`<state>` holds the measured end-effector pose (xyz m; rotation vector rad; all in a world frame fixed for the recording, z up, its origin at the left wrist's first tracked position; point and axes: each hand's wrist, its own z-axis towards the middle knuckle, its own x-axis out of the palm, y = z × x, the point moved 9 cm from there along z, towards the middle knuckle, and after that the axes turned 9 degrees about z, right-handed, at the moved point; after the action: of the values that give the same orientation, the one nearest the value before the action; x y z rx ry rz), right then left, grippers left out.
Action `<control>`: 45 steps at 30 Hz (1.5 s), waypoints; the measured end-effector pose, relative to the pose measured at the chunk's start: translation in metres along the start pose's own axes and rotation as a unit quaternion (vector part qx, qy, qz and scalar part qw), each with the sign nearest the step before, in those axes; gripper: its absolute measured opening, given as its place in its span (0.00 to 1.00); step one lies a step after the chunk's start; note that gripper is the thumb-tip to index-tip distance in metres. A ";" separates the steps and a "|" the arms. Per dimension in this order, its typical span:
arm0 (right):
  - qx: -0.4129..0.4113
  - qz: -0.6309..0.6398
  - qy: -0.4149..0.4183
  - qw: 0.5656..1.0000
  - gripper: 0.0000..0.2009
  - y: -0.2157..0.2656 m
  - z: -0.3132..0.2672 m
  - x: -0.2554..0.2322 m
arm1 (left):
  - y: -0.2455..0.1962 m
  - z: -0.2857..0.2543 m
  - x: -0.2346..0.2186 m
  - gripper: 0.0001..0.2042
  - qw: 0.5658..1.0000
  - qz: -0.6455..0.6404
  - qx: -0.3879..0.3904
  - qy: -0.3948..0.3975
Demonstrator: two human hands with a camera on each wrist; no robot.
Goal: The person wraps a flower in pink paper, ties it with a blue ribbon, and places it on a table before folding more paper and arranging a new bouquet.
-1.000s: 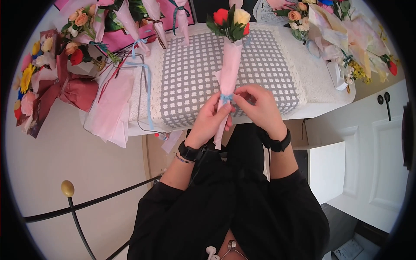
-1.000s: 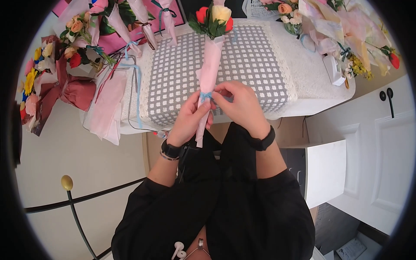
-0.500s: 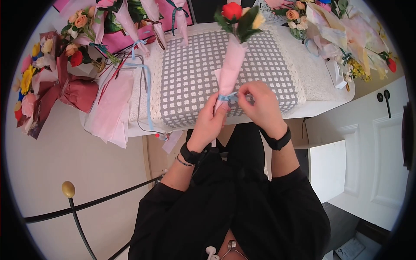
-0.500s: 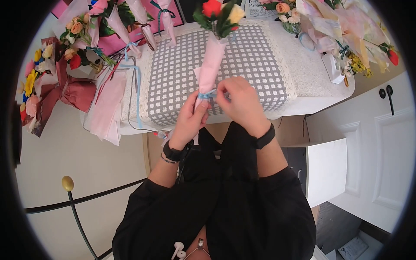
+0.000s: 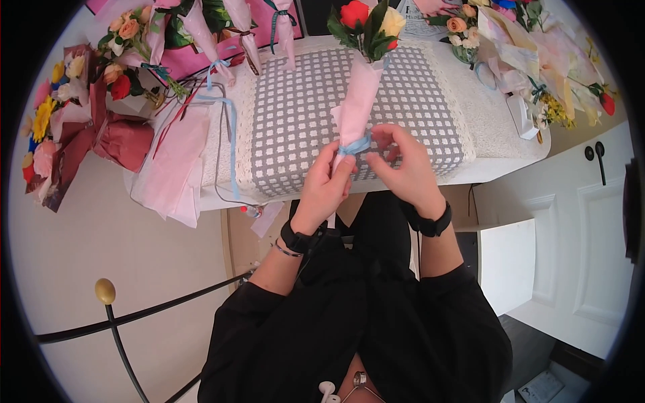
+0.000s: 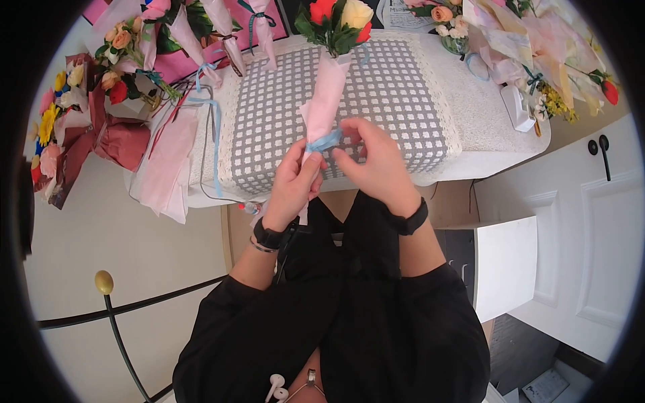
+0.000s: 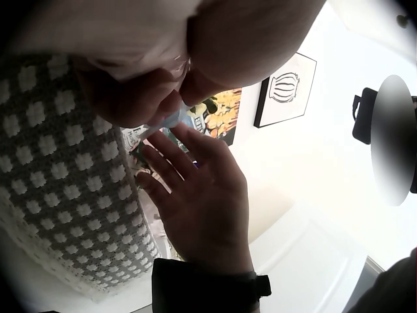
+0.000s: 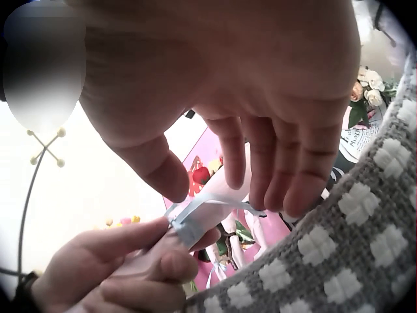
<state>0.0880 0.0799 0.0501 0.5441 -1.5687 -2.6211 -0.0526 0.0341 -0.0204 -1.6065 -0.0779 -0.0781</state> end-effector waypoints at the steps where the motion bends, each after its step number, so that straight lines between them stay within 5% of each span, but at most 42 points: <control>1: 0.001 0.000 -0.002 1.000 0.10 0.003 -0.003 0.003 | -0.001 0.001 0.001 0.19 1.000 0.011 0.005 -0.001; 4: 0.098 -0.081 -0.024 0.992 0.12 -0.016 -0.011 0.002 | -0.002 0.002 0.001 0.20 1.000 -0.009 0.009 -0.011; 6: 0.200 0.083 0.030 0.976 0.13 -0.050 -0.020 0.020 | -0.002 0.003 0.001 0.19 1.000 -0.011 0.009 -0.015; 9: 0.247 0.169 0.017 0.954 0.13 -0.041 -0.019 0.032 | -0.002 0.003 0.003 0.17 1.000 -0.007 0.023 -0.017; 14: 0.224 0.275 -0.049 0.934 0.11 -0.044 -0.025 0.043 | 0.005 0.005 -0.010 0.14 0.989 0.119 0.064 -0.056; 16: 0.225 0.276 -0.068 0.932 0.10 -0.042 -0.031 0.041 | -0.028 -0.004 -0.004 0.14 0.890 0.370 0.251 -0.087; 22: 0.244 0.285 -0.081 0.924 0.10 -0.057 -0.051 0.042 | -0.020 -0.018 -0.016 0.12 0.937 0.303 0.094 -0.150; 29: 0.233 0.263 -0.084 0.932 0.08 -0.064 -0.053 0.046 | -0.032 -0.018 -0.015 0.12 0.921 0.330 0.149 -0.143; 34: 0.257 0.317 -0.067 0.911 0.09 -0.069 -0.061 0.050 | -0.008 -0.008 -0.028 0.07 0.957 0.221 0.129 -0.138; 38: 0.246 0.331 -0.032 0.911 0.18 -0.059 -0.064 0.054 | -0.025 -0.013 -0.024 0.07 0.952 0.261 0.131 -0.093; 45: 0.230 0.355 -0.038 0.905 0.23 -0.067 -0.067 0.062 | -0.041 -0.014 -0.013 0.05 0.888 0.412 0.187 -0.076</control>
<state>0.0604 0.0426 -0.0533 -0.1305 -1.9378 -1.7584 -0.0695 0.0212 0.0197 -1.1452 0.4496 0.6866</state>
